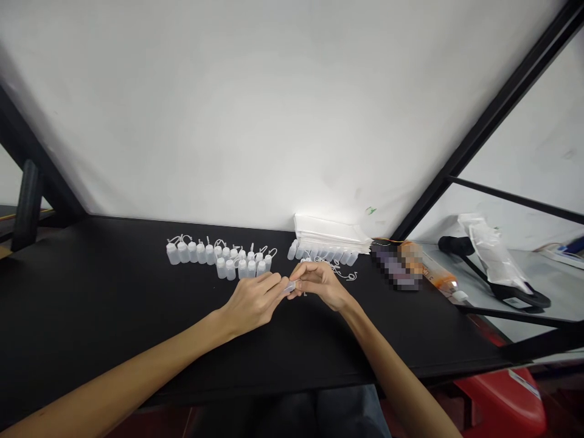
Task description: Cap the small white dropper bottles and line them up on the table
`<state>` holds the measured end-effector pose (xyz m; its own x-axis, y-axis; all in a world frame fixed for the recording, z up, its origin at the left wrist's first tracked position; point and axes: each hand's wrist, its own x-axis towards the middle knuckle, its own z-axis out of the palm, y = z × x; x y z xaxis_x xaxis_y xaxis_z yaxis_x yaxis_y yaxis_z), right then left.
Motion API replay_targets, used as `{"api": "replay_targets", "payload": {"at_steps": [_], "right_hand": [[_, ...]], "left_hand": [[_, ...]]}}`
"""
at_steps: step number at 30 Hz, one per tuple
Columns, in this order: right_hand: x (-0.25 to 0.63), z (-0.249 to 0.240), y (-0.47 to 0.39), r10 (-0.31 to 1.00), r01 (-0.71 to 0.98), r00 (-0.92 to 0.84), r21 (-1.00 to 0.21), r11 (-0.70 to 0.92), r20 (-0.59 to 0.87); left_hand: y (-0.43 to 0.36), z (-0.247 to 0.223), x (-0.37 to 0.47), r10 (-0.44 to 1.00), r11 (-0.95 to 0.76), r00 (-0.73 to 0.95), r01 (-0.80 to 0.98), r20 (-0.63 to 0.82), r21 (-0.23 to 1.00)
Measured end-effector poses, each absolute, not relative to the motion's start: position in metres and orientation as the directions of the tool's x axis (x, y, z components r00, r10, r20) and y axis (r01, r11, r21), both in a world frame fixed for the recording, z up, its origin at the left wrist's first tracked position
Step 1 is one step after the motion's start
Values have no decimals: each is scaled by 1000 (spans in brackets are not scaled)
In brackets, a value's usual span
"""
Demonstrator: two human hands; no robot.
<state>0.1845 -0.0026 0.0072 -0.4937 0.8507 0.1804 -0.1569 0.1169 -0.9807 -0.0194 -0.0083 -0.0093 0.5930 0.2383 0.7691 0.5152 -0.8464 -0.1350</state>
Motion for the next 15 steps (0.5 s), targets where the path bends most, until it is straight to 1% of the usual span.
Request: {"api": "replay_targets", "payload": {"at_steps": [5,8,13,15], "right_hand": [[182,5,-3,848,-231,-494,-969,84,192],[182,7,-3,843,-204,-511,-976,72,169],[184,12,-3,857,-122,-493,-987,101,148],[185,13,-2,865,-113,-478,-988,110,151]], "left_hand": [[-9,-10,-19,219,-847,579,513,786,-142],[-12,-12,-17,239,-849,576,515,782,-120],[-14,-16,-13,354,-806,495,592,793,-10],[-12,-18,-13,406,-798,463,599,788,59]]}}
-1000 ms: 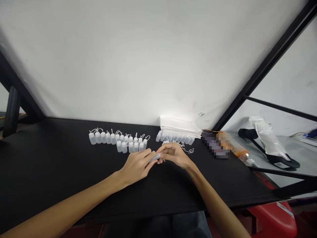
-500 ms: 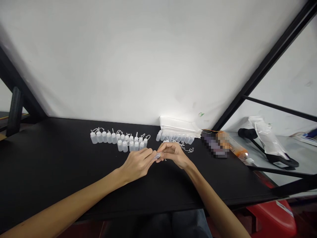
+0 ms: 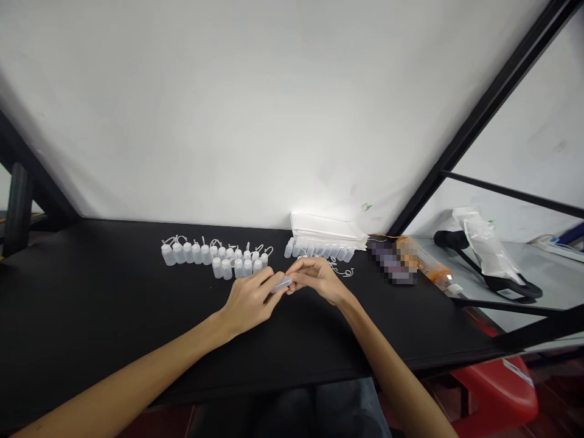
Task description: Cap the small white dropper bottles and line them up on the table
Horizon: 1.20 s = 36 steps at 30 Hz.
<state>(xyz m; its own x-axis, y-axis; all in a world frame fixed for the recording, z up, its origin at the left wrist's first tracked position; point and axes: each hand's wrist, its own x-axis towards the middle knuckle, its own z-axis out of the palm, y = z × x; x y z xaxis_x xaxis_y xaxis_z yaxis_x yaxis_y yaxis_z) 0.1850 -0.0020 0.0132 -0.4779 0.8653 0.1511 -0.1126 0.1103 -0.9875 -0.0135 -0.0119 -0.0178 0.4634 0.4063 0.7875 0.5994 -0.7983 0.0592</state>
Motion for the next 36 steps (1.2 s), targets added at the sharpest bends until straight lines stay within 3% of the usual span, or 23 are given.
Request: {"api": "replay_targets", "payload": {"at_steps": [5,9,27,36], "right_hand": [[187,14,-1,870,-88,-462,-984,152,176],[188,14,0,860,-97,-471,-980,172,197],[187,14,-1,859,-66,-496,-992,110,128],[187,9,1,852,-53,-507,-992,118,128]], "left_hand": [[-6,-19,-17,606,-766,433,542,667,345],[-4,-20,-17,659,-743,422,496,623,449],[-8,-16,-17,572,-796,365,463,734,390],[-8,-17,-16,589,-795,383,435,712,423]]}}
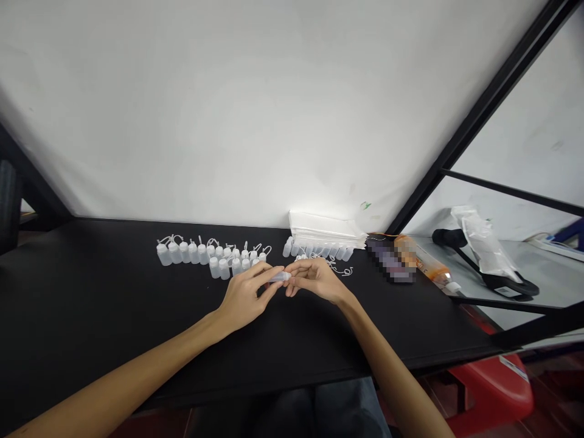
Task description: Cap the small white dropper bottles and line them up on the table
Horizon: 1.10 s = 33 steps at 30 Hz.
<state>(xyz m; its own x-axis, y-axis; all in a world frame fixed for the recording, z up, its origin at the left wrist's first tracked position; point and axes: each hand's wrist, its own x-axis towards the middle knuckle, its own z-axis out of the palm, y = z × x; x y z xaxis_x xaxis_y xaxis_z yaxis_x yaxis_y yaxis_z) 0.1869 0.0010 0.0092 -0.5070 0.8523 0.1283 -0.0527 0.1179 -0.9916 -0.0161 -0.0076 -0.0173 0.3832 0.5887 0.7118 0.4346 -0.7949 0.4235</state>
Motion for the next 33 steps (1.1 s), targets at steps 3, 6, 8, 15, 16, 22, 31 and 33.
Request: {"api": "replay_targets", "payload": {"at_steps": [3,6,8,15,16,22,31,33], "right_hand": [[187,10,0,853,-46,-509,-993,111,119],[186,10,0,855,-31,-505,-992,122,121],[186,10,0,853,-21,-505,-990,141,132],[187,7,0,841,-13,-518,-984,178,159],[187,6,0,842,-14,-515,-984,178,159],[185,1,1,852,-33,-500,-986,162,157],[187,0,3,836,-74,-530,-989,127,147],[187,-1,3,835,-82,-530,-989,121,146]], "left_hand": [[-7,-17,-16,583,-805,400,404,708,434],[-5,-18,-17,563,-823,408,359,719,441],[-4,-19,-17,557,-828,411,336,722,448],[0,-22,-18,529,-849,433,278,730,450],[0,-22,-18,521,-854,433,273,736,444],[2,-28,-19,467,-883,438,283,768,375],[-2,-25,-18,381,-904,462,367,801,218],[-3,-24,-18,359,-902,462,395,811,175]]}}
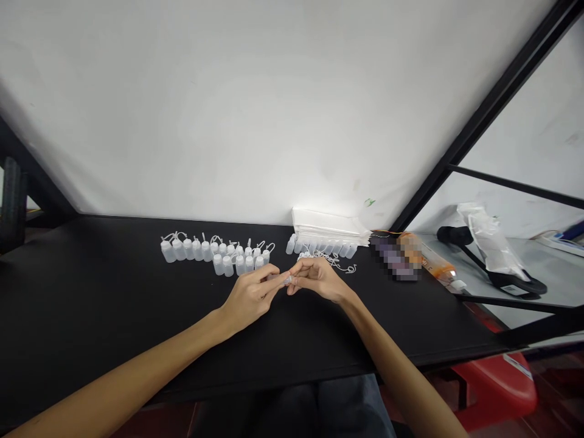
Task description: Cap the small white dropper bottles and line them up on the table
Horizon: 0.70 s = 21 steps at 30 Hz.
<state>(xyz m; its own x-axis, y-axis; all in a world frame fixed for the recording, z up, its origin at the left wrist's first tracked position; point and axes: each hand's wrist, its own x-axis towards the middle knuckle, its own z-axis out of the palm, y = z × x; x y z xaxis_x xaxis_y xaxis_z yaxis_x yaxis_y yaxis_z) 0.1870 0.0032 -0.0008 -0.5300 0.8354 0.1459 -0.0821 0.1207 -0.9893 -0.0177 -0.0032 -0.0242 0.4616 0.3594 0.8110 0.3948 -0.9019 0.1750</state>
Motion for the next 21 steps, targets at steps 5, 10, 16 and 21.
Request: {"api": "replay_targets", "payload": {"at_steps": [5,10,16,21], "right_hand": [[185,1,2,845,-87,-519,-992,96,127],[184,6,1,850,-90,-516,-993,70,107],[187,5,3,851,-84,-514,-994,74,107],[188,6,5,832,-110,-543,-992,63,113]], "left_hand": [[-5,-20,-17,298,-899,454,429,840,87],[-6,-17,-17,269,-890,470,455,841,31],[-5,-18,-19,298,-828,471,560,830,-21],[-7,-18,-20,314,-800,467,599,826,-34]]}}
